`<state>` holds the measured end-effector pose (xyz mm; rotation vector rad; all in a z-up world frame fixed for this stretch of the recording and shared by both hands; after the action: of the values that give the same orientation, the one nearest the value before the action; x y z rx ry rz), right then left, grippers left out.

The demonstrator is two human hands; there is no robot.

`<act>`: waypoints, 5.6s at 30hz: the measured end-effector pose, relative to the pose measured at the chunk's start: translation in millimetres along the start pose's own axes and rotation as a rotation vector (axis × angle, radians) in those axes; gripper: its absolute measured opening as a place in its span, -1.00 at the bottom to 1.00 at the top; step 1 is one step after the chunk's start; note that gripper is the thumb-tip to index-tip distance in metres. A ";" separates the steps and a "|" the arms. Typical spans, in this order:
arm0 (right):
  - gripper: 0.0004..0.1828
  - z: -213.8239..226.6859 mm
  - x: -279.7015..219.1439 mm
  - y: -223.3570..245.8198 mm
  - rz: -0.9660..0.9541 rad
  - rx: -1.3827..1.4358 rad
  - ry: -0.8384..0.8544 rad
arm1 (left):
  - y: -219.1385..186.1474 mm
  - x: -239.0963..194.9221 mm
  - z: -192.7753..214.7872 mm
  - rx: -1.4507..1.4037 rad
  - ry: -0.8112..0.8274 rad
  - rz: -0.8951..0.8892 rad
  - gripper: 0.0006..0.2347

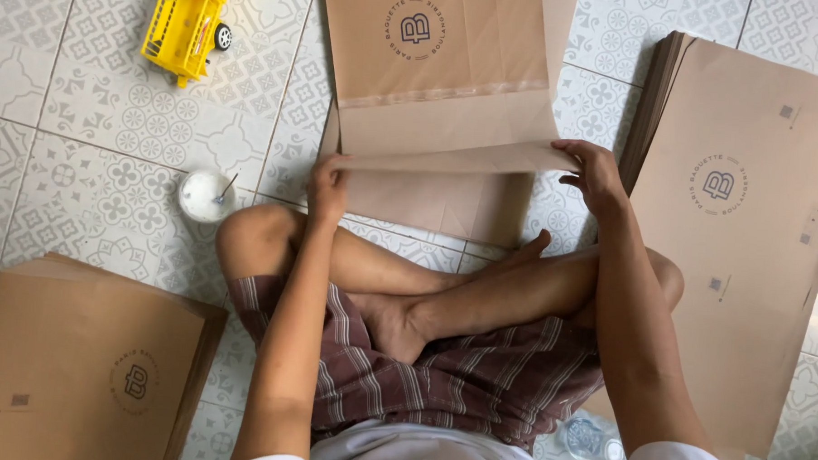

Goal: The person sits on the floor and assembles flat brown paper bags. They use a small brush to apply glue from a white bowl to the side seams of the bags, then fold and press the edges to seal them. The person handles multiple bags, stacking the finished ones.

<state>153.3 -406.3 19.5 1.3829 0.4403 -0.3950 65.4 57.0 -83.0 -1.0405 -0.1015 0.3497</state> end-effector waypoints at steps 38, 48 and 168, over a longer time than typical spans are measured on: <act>-0.41 -4.2 20.1 -57.1 0.284 -0.599 -0.084 | 6.3 -5.8 -2.3 0.308 -0.016 0.375 -0.64; -0.50 -140.4 -36.6 -28.5 1.422 -1.528 0.311 | -37.7 -14.9 7.0 0.521 0.115 0.445 -0.65; -0.55 -330.5 9.2 -20.6 1.250 -0.911 -0.011 | 16.7 47.5 2.6 -0.085 -0.448 0.244 -0.82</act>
<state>128.6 -82.5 -46.0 0.5433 -0.2938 0.7555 105.5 82.5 -99.9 -1.0457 -0.3964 0.8037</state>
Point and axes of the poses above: each hand's wrist, its own x-axis towards the middle knuckle, its own z-axis out of the back of the hand, y = z × x, the point moved 5 cm from there along x, towards the middle knuckle, and after that the axes turned 3 degrees about y, right-handed, at the moved point
